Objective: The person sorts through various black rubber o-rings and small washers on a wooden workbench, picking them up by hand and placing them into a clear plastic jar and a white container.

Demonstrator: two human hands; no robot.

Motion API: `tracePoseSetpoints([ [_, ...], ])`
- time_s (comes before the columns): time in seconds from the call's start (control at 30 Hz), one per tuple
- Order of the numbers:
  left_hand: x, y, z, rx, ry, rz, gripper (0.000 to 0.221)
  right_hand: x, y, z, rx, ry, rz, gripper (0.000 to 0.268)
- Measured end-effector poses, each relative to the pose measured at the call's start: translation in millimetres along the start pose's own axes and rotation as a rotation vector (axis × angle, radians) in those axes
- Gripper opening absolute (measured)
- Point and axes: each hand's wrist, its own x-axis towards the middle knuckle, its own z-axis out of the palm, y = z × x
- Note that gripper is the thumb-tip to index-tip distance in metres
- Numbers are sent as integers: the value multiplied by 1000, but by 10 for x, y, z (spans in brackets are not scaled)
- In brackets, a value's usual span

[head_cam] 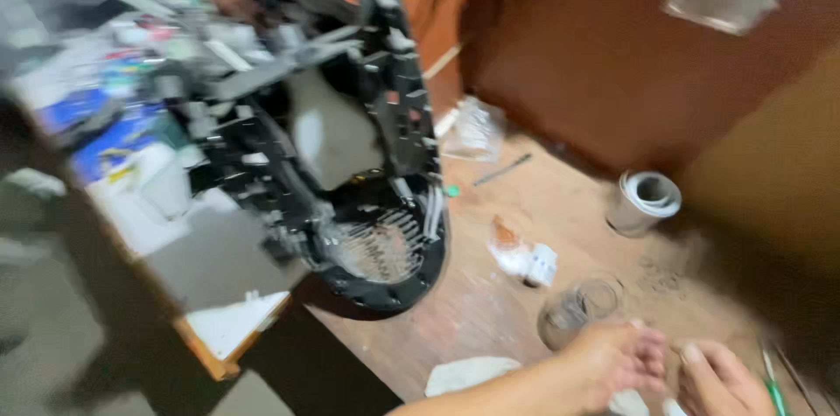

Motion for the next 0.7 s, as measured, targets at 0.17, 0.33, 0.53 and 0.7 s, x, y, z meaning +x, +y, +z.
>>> tracePoseSetpoints([
  [0.17, -361, 981, 311, 224, -50, -212, 48, -493, -315, 239, 151, 284, 366, 23],
  [0.33, 440, 1777, 312, 558, -48, -111, 45, -865, 771, 162, 192, 257, 571, 25],
  [0.53, 2043, 1359, 138, 1239, -312, 48, 31, -1074, 1754, 72, 240, 352, 569, 18],
  [0.7, 2551, 797, 380, 2115, -538, 132, 23, -1038, 1976, -90, 289, 375, 582, 20],
])
